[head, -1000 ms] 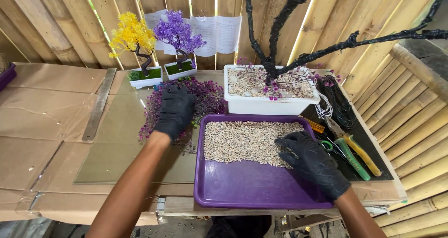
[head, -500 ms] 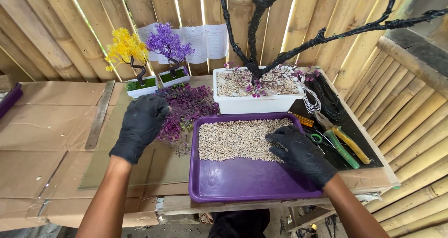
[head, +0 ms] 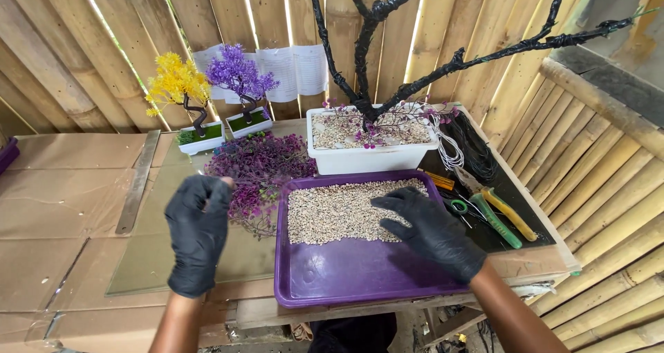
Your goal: The person attaches small purple artificial flowers to the branches of a black bonsai tree. They pick the flowers from a pile on the table and carefully place them onto the tree's branches, which are situated in a white pot filled with gravel.
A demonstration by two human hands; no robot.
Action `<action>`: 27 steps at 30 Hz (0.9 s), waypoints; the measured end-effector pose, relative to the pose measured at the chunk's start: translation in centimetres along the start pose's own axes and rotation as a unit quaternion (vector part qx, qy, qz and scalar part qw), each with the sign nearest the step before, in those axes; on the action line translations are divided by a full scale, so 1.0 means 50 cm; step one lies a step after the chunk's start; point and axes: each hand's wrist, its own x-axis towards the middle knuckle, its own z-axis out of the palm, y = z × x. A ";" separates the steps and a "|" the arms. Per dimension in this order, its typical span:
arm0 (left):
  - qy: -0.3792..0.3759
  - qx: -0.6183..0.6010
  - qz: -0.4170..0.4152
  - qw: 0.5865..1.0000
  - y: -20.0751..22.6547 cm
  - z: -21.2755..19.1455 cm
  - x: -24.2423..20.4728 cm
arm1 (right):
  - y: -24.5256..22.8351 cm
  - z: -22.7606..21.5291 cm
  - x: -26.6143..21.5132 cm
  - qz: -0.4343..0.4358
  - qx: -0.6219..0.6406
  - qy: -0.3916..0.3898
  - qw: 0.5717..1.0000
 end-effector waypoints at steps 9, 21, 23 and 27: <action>-0.097 -0.022 0.087 0.991 0.080 0.124 -0.089 | -0.009 0.151 0.060 0.037 0.097 0.001 0.995; -0.189 -0.128 0.141 0.963 0.156 0.099 -0.097 | -0.018 0.102 0.067 0.168 0.360 -0.005 0.918; -0.207 -0.145 0.141 0.957 0.162 0.100 -0.096 | 0.002 0.114 0.063 0.128 0.280 -0.018 0.951; -0.255 -0.184 0.067 0.947 0.161 0.103 -0.096 | -0.051 0.070 0.085 -0.066 0.135 -0.011 0.989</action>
